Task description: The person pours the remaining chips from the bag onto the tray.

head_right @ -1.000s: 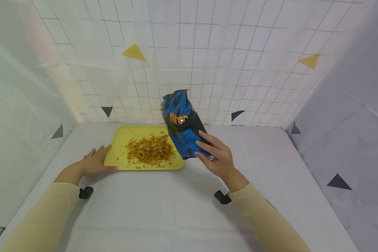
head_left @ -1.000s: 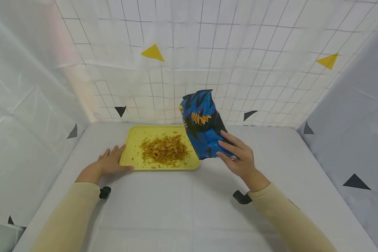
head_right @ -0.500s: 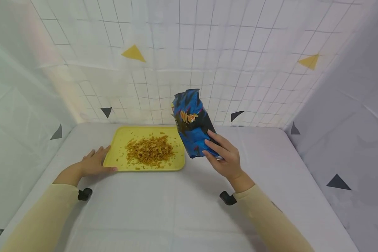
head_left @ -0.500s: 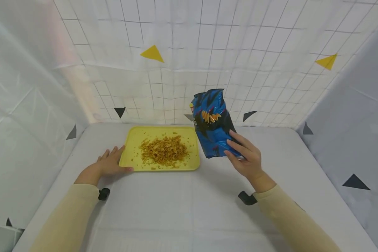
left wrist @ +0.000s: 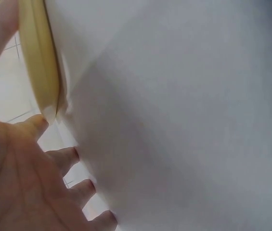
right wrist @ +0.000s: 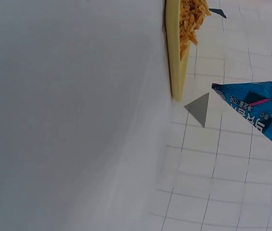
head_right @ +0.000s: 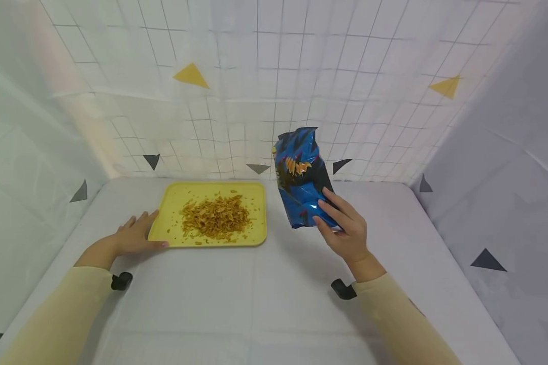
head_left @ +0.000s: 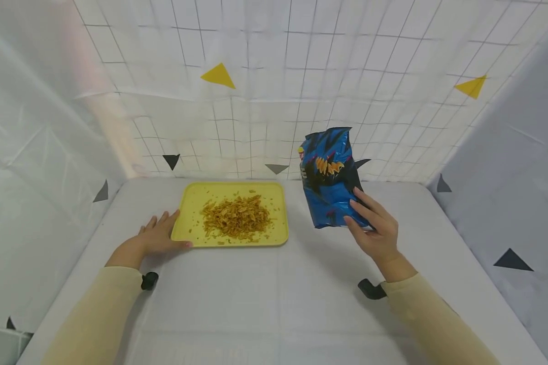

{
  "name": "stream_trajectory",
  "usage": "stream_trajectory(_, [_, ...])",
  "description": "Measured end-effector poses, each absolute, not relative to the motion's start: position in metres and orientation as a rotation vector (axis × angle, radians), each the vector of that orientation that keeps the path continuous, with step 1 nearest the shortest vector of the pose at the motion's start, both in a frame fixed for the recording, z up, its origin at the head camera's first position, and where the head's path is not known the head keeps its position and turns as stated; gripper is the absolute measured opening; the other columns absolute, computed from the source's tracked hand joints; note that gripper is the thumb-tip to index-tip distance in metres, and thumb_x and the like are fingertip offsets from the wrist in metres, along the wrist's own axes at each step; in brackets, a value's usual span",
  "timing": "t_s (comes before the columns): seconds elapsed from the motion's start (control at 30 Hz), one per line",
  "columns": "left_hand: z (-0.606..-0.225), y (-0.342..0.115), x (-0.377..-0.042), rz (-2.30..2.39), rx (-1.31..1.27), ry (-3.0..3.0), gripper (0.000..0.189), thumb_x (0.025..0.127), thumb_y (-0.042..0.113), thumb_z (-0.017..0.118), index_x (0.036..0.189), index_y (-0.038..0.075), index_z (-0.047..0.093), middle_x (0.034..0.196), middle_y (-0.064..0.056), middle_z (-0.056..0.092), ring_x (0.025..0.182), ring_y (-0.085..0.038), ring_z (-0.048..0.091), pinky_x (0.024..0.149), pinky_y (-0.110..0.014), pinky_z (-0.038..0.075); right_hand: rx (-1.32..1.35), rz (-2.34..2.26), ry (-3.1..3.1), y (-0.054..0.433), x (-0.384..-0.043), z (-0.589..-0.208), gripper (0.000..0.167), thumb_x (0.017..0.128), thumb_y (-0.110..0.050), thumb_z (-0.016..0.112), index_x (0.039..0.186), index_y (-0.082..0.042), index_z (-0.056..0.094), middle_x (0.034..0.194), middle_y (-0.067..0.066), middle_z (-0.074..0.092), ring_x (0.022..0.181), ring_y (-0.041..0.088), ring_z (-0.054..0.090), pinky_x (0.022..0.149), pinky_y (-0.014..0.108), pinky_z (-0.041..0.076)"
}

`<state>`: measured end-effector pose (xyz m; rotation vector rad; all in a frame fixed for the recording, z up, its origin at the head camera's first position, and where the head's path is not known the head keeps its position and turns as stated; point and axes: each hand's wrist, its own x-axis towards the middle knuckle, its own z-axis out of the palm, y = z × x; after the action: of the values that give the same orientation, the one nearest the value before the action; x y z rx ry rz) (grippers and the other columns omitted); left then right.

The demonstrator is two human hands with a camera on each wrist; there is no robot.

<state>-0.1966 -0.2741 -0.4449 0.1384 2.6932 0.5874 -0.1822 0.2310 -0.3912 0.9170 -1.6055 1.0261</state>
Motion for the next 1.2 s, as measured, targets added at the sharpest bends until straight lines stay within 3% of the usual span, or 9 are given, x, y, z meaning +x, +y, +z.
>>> stream_trajectory(0.23, [-0.448,-0.276,-0.198,0.575,0.132,2.692,0.123,0.081,0.07,0.068,0.159,0.0,0.004,0.158,-0.039,-0.003,0.14,-0.065,-0.006,0.106,-0.079,-0.001,0.874,1.019,-1.612,0.243,-0.177,-0.393,0.045,0.094,-0.031,0.073,0.102,0.013,0.071,0.113,0.034,0.066,0.113,0.028,0.068,0.096,0.023,0.05])
stream_trajectory(0.63, [-0.451,-0.278,-0.198,0.566,0.13,2.692,0.124,0.08,0.071,0.067,0.159,0.0,0.003,0.158,-0.039,-0.003,0.14,-0.066,-0.006,0.105,-0.08,0.0,0.805,0.977,-1.716,0.269,-0.176,-0.403,0.05,0.094,-0.035,0.072,0.104,0.014,0.071,0.114,0.035,0.066,0.117,0.021,0.066,0.098,0.021,0.048])
stream_trajectory(0.97, [-0.449,-0.277,-0.198,0.577,0.14,2.697,0.123,0.08,0.071,0.067,0.159,0.0,0.004,0.158,-0.039,-0.002,0.139,-0.066,-0.005,0.105,-0.08,0.0,0.684,0.928,-1.796,0.296,-0.181,-0.422,0.054,0.093,-0.042,0.071,0.109,0.01,0.072,0.12,0.028,0.067,0.119,0.017,0.064,0.099,0.019,0.046])
stream_trajectory(1.1, [-0.446,-0.275,-0.197,0.573,0.135,2.691,0.122,0.081,0.07,0.067,0.159,0.0,0.004,0.158,-0.039,-0.002,0.14,-0.066,-0.005,0.106,-0.079,0.0,0.603,0.927,-1.835,0.294,-0.169,-0.411,0.049,0.094,-0.036,0.072,0.111,0.01,0.072,0.122,0.027,0.066,0.121,0.013,0.063,0.1,0.017,0.045])
stream_trajectory(1.2, [-0.445,-0.275,-0.197,0.574,0.135,2.695,0.121,0.082,0.069,0.067,0.159,0.0,0.005,0.158,-0.039,-0.002,0.14,-0.066,-0.005,0.106,-0.079,0.0,0.562,0.934,-1.839,0.292,-0.161,-0.399,0.039,0.092,-0.022,0.075,0.111,0.012,0.071,0.121,0.029,0.066,0.121,0.015,0.063,0.1,0.018,0.045])
